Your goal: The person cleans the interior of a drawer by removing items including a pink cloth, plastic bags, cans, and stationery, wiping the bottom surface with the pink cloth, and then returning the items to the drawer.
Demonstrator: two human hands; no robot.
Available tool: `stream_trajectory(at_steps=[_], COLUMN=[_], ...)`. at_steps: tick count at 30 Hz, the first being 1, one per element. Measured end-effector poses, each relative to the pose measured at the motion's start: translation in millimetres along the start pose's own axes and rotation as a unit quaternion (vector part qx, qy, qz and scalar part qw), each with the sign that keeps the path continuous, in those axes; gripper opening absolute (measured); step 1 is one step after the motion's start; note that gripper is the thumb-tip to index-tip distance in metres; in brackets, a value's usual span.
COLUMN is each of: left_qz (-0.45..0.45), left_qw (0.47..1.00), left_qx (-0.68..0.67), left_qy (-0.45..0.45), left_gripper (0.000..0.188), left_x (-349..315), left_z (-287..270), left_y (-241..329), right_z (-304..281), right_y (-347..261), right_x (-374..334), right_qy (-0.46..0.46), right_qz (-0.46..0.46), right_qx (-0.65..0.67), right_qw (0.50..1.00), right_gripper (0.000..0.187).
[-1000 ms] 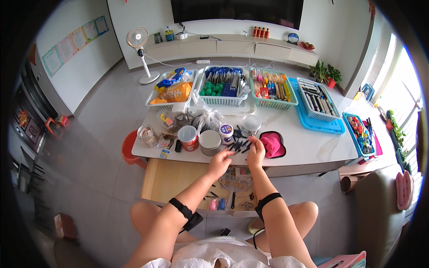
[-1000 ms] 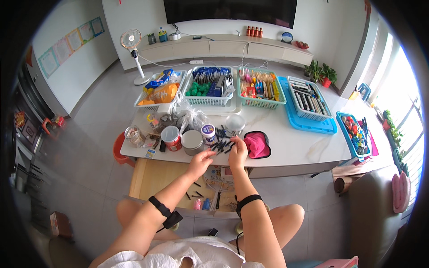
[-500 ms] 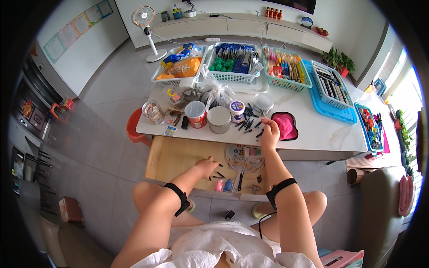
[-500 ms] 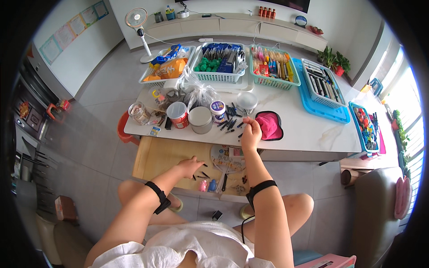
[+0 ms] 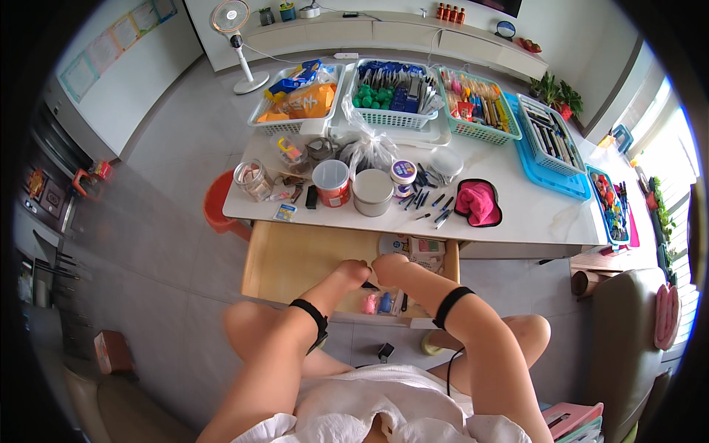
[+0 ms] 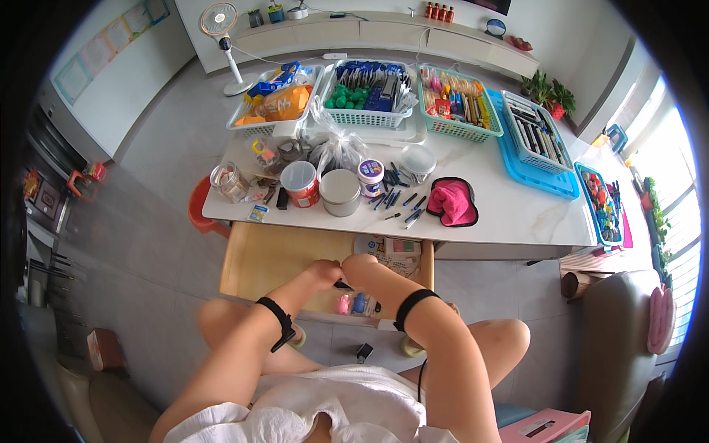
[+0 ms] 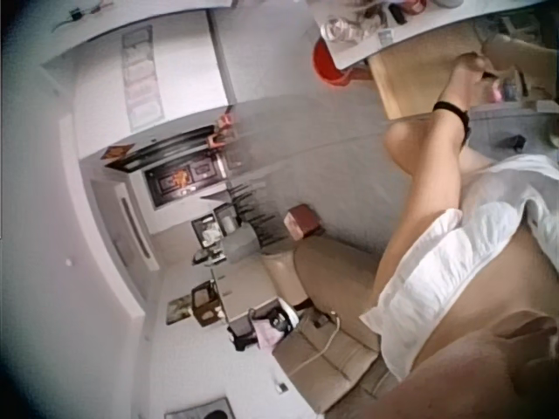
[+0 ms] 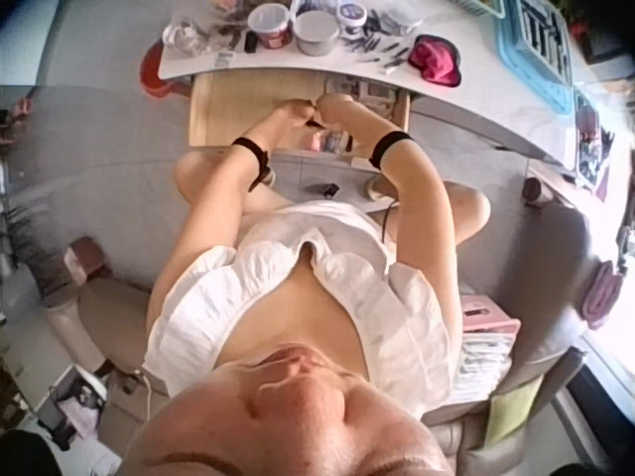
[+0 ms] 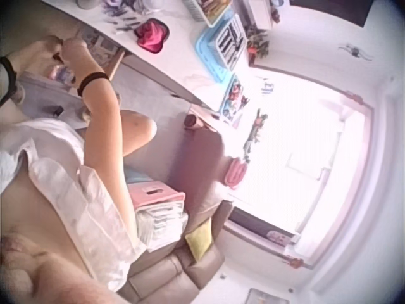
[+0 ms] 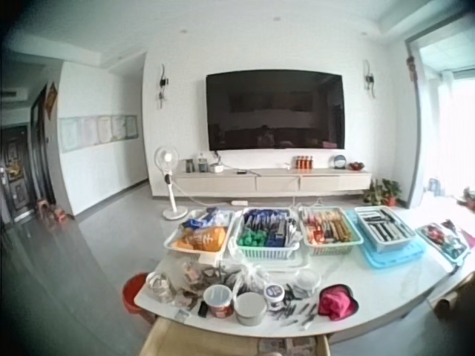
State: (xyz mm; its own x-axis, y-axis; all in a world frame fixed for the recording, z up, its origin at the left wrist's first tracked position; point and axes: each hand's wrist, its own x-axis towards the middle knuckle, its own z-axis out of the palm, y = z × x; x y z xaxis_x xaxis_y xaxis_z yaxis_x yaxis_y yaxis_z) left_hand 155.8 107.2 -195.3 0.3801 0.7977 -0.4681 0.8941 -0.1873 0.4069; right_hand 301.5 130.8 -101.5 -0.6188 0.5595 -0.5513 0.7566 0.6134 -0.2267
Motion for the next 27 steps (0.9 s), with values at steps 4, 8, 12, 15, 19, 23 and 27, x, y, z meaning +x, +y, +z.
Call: stream_trajectory(at_steps=[4,8,12,15,19,23,27], left_qz=[0.054,0.089,0.035,0.072,0.061,-0.019,-0.075], left_qw=[0.987,0.988,0.992,0.996,0.998,0.999,0.991], left_qx=[0.153,0.114,0.114,0.058,0.029,-0.005,-0.069], left_qy=[-0.004,-0.046,-0.028,0.004,0.013,-0.042,-0.09], left_gripper=[0.025,0.033,0.034,0.033,0.027,0.016,0.013], left_x=[-1.8,-12.9,-18.2,-22.6,-17.7,-16.2,-40.2], left_z=[1.7,-14.4,-6.9,-13.4,-8.8,-7.2,-39.9], left_y=[0.9,5.2,-17.7,-12.0,-16.0,-19.8,-11.4], right_z=[19.0,51.4,37.9,44.7,50.2,61.0,48.2], right_y=[-2.2,4.8,-17.9,-12.7,-14.5,-17.5,-13.2], right_x=[28.2,39.2,42.6,48.1,51.8,53.9,49.7], right_qy=[-0.065,-0.044,-0.033,-0.016,-0.008,-0.031,-0.005], right_qz=[0.048,0.019,0.057,0.044,0.027,0.065,0.102], right_qx=[-0.033,-0.018,-0.013,0.005,-0.016,-0.065,-0.014], right_qw=[0.996,0.999,0.998,0.999,0.999,0.995,0.995], right_gripper=[0.027,0.031,0.033,0.034,0.028,0.024,0.025])
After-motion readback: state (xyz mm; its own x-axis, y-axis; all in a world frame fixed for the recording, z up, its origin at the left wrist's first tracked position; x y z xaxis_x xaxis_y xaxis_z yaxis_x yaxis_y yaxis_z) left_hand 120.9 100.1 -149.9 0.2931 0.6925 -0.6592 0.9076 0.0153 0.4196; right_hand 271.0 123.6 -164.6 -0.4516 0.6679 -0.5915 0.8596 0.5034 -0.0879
